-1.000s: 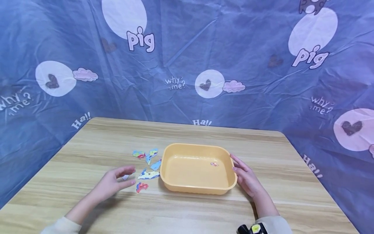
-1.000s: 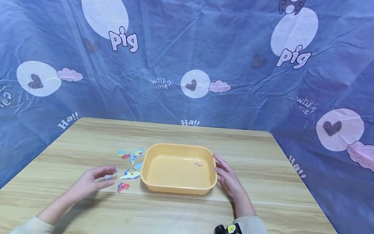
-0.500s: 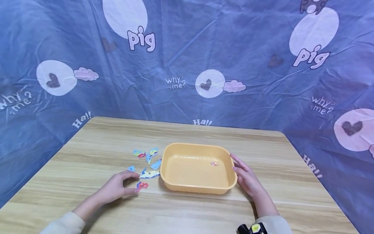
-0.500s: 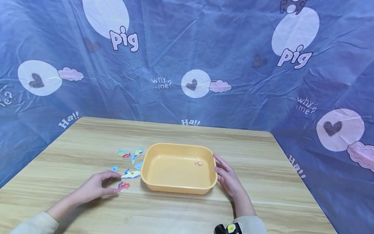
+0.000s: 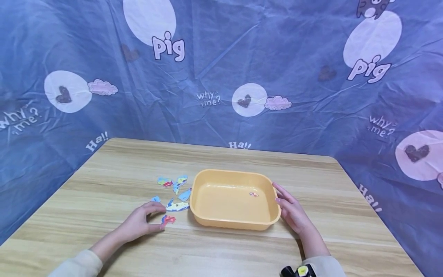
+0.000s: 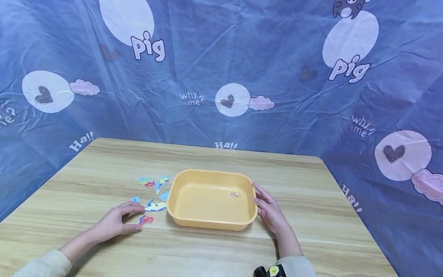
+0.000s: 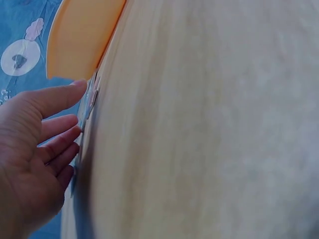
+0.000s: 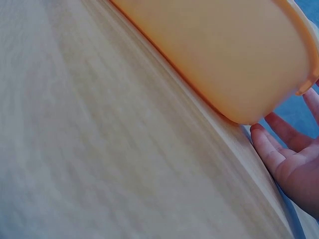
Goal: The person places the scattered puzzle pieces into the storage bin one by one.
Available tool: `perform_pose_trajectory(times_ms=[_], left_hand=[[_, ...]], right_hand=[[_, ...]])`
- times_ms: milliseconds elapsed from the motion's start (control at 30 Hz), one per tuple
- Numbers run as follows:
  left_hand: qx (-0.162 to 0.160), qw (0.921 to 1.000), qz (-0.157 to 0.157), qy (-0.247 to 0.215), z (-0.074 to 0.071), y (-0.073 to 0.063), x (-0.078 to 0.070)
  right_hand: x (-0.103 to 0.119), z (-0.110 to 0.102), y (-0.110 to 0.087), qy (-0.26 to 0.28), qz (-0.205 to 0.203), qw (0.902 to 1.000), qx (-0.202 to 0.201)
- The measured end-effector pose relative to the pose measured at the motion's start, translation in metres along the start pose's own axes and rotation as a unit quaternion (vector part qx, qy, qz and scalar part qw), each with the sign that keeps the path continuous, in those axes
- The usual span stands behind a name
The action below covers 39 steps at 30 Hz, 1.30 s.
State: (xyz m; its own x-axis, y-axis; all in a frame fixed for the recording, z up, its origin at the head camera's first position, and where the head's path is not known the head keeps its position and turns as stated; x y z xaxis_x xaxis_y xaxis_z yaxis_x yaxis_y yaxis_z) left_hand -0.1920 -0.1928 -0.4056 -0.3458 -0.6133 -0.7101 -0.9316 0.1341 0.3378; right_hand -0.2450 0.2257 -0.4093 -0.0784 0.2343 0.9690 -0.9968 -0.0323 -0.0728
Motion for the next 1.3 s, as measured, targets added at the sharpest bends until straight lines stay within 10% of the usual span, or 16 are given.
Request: perform_pose_trajectory(times_ms=[1300], left_hand=[[-0.039, 0.9976, 0.05, 0.028, 0.0052, -0.0014, 0.0057]], right_hand=[[-0.0017, -0.0015, 0.0013, -0.008, -0.01, 0.9999, 0.002]])
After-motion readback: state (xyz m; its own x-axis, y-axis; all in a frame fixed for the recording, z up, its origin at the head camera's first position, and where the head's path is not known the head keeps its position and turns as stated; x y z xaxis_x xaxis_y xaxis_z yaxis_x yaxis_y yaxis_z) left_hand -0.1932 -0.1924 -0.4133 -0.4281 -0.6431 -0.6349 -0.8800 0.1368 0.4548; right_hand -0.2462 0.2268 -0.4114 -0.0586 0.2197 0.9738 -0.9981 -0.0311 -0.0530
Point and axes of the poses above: each hand's wrist, its own y-axis towards the middle knuckle, its own z-axis out of the palm, x = y × z, the point moved 5 cm from there along y, towards the middle knuckle, and after that the axes turned 15 degrees about -x, right-handed, at the moved point
